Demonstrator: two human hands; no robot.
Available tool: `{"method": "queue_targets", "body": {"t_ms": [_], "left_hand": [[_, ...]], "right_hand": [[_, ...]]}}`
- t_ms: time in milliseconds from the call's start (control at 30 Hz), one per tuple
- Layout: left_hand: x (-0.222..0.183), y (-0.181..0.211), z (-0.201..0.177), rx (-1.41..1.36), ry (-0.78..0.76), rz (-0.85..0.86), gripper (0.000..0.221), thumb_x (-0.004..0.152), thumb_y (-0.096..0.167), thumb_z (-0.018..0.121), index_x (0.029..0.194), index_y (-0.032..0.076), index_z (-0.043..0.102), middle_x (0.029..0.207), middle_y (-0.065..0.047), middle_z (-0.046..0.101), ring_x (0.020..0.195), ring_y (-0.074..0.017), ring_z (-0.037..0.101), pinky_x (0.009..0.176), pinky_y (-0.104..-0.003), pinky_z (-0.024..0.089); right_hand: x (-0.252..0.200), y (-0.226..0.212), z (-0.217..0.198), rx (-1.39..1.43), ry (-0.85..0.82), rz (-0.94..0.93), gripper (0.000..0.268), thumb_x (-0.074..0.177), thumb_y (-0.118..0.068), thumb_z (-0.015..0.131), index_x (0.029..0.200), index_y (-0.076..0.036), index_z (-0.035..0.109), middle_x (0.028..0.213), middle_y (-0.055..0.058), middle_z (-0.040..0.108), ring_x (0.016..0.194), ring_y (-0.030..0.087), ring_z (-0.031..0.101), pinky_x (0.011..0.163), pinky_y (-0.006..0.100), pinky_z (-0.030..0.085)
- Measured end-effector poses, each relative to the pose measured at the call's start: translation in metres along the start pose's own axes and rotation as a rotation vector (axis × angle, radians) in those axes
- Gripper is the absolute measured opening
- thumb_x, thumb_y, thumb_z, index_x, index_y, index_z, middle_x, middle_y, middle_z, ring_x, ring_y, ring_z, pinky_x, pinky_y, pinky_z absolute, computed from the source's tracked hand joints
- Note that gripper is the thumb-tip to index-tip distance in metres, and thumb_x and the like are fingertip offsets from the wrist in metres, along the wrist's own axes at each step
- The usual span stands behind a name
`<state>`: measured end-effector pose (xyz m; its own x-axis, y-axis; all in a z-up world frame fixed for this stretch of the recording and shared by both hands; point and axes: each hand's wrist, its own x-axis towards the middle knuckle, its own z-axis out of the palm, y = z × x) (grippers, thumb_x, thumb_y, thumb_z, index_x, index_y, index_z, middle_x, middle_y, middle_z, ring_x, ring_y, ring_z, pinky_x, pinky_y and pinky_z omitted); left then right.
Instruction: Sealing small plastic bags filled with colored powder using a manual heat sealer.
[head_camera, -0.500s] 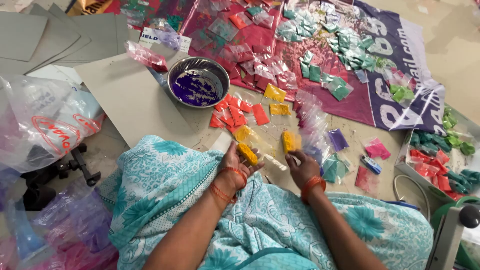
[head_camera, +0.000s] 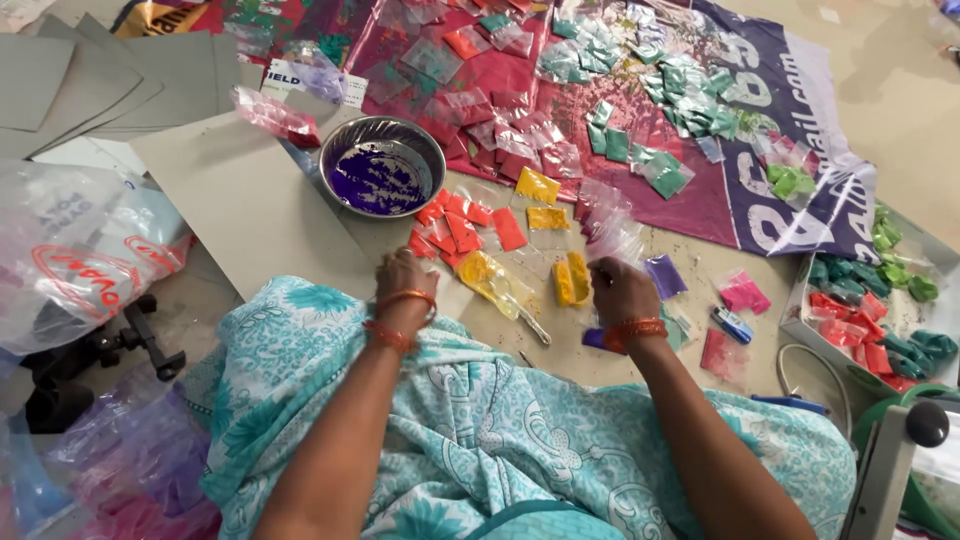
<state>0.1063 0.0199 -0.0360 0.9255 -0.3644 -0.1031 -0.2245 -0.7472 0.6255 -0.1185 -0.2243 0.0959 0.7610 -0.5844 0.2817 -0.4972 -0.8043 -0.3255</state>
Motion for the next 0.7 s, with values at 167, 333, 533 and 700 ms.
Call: {"method": "queue_targets", "body": {"t_ms": [167,333,533,700], "left_hand": [[-0.024,0.043,-0.075,0.202,-0.069,-0.292,0.085,0.064,0.048,0.096,0.129,0.007,0.060,0.137,-0.013,0.055,0.125,-0.0353,0.055,0.093,-0.050,0.053],[-0.019,0.040,-0.074,0.248,-0.300,-0.362,0.053,0.077,0.044,0.089,0.120,0.015,0.075,0.133,-0.007,0.065,0.132,-0.0296,0.057,0.106,-0.047,0.051],[-0.028,0.029,-0.054,0.247,0.035,-0.237,0.027,0.097,0.041,0.066,0.107,0.016,0.072,0.114,-0.011,0.070,0.108,-0.0353,0.065,0.090,-0.053,0.051],[-0.120,0.093,-0.079,-0.041,0.376,0.601,0.019,0.094,0.035,0.062,0.086,0.022,0.074,0.091,0.000,0.073,0.092,-0.0252,0.065,0.100,-0.055,0.039]], "right_hand": [[0.016,0.015,0.035,0.287,-0.208,0.249,0.022,0.091,-0.023,0.065,0.110,-0.016,0.075,0.090,0.010,0.079,0.076,0.029,0.078,0.070,0.041,0.060],[-0.009,0.004,0.019,0.030,0.077,0.115,0.021,0.092,-0.027,0.073,0.105,-0.012,0.077,0.094,0.014,0.075,0.082,0.033,0.072,0.069,0.044,0.055],[-0.033,-0.042,-0.020,0.138,0.218,0.038,0.016,0.097,-0.025,0.071,0.104,-0.012,0.076,0.100,0.010,0.074,0.080,0.032,0.072,0.069,0.040,0.056],[-0.054,-0.097,-0.033,0.864,-0.327,0.032,0.044,0.085,-0.024,0.078,0.124,-0.011,0.063,0.109,-0.002,0.072,0.089,0.009,0.070,0.074,0.029,0.057]]}}
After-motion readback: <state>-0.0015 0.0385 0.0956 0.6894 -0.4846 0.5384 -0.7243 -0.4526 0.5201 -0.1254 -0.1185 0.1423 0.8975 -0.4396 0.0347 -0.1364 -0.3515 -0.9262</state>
